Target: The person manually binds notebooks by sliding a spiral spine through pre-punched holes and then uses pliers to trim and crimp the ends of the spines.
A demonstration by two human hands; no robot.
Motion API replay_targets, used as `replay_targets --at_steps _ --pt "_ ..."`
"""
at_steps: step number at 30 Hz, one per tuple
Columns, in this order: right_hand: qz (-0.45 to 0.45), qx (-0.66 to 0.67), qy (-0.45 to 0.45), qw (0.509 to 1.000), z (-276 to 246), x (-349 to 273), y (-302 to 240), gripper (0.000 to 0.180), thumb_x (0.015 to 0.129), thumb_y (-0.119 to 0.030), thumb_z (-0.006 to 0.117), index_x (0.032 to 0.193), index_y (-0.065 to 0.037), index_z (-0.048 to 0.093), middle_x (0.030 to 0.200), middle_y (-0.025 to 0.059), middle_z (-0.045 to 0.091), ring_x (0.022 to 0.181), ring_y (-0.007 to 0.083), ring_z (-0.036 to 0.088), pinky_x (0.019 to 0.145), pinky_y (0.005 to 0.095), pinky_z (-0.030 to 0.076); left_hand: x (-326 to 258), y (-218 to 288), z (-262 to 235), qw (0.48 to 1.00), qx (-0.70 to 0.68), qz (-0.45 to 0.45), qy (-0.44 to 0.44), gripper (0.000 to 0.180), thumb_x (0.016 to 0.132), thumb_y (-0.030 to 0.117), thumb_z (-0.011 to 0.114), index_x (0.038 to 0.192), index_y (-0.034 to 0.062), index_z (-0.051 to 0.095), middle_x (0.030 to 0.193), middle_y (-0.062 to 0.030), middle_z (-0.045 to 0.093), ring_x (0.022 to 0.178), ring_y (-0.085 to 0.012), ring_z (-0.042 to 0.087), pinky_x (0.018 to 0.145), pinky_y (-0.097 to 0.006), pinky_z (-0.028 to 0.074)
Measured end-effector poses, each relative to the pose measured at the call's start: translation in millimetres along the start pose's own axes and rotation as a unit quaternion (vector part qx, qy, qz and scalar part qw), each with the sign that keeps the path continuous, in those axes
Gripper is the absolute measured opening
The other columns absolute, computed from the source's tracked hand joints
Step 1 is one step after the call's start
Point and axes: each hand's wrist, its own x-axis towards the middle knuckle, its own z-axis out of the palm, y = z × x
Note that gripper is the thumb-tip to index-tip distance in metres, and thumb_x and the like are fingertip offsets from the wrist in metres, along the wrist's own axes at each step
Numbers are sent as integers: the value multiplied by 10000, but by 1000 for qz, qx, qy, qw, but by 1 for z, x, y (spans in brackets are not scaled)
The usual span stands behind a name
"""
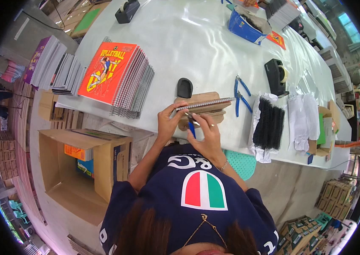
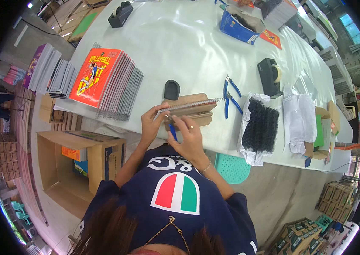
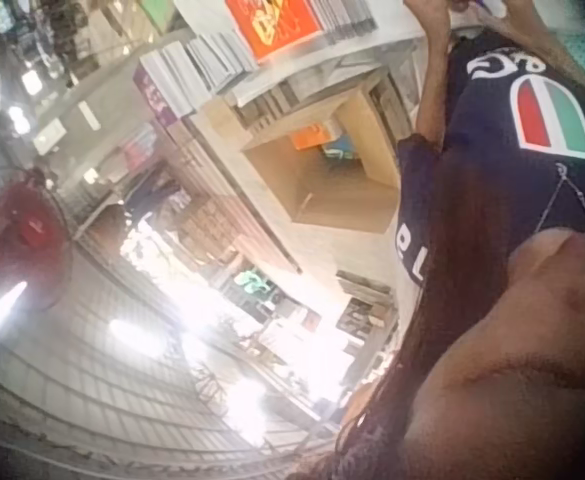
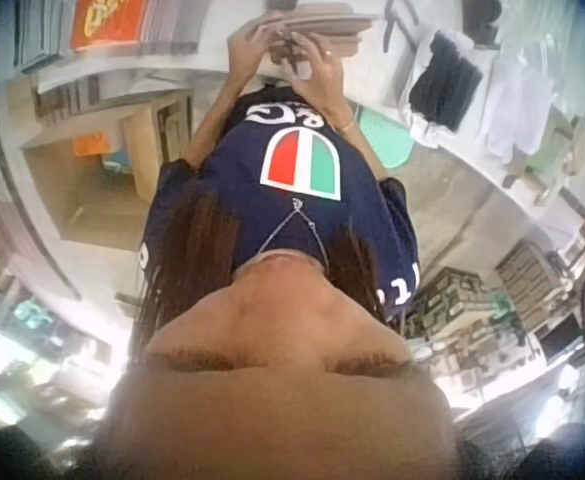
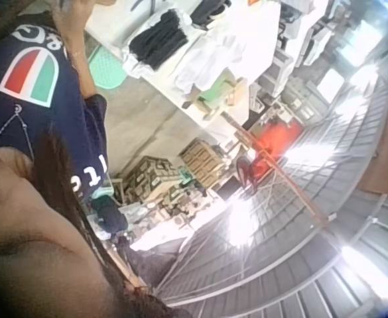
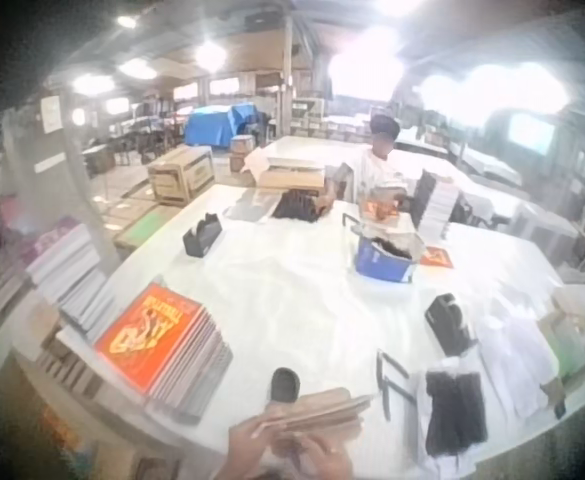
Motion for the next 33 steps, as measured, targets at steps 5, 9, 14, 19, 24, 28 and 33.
replay_targets --at_steps 5,9,14,19,24,28,33 --pt "-17 -31 -38 999 17 6 -7 489 722 -135 757 1188 -57 628 1112 170 608 1012 337 615 862 401 511 0 -1 -5 1000 2 -5 -13 225 862 9 650 1080 5 707 1045 -108 728 1005 -153 675 893 -288 516" --pt "3 -30 -20 999 23 5 -10 477 726 -133 755 1180 -58 630 1092 158 613 975 335 628 825 398 524 -1 8 -5 999 37 5 -13 229 865 -5 630 1083 -5 700 1002 -106 738 932 -151 698 841 -274 535" --pt "29 -21 -31 999 26 4 -13 427 752 -134 731 1148 -24 614 1077 149 606 927 311 631 767 401 520 -1 7 -6 996 78 28 -23 249 876 -24 597 1109 -8 682 981 -111 741 916 -143 700 814 -273 545" --pt "140 220 -80 962 26 10 -8 327 863 -177 664 1134 -23 565 1075 154 608 891 282 656 764 394 555 -5 10 -3 992 118 34 -5 237 880 -15 580 1093 12 682 982 -139 731 889 -219 723 769 -300 556" --pt "389 563 -176 707 14 9 6 253 969 -166 550 1170 -17 515 1105 131 589 915 231 652 827 367 552 0 7 -3 985 159 65 -5 250 878 6 602 1119 18 669 1022 -147 720 909 -237 717 781 -308 554" --pt "208 215 -96 949 -9 -21 56 362 926 -112 585 1258 -3 490 1124 153 577 1011 259 597 889 345 486 -2 2 -2 980 173 95 -4 309 876 18 624 1185 12 628 1057 -157 707 967 -211 696 820 -311 547" --pt "83 -68 -19 994 -60 -44 146 366 898 -77 594 1242 22 522 1139 202 558 1068 336 560 955 392 433 -3 2 7 993 78 81 42 284 910 16 591 1193 -10 583 1118 -148 661 1055 -208 637 892 -305 511"
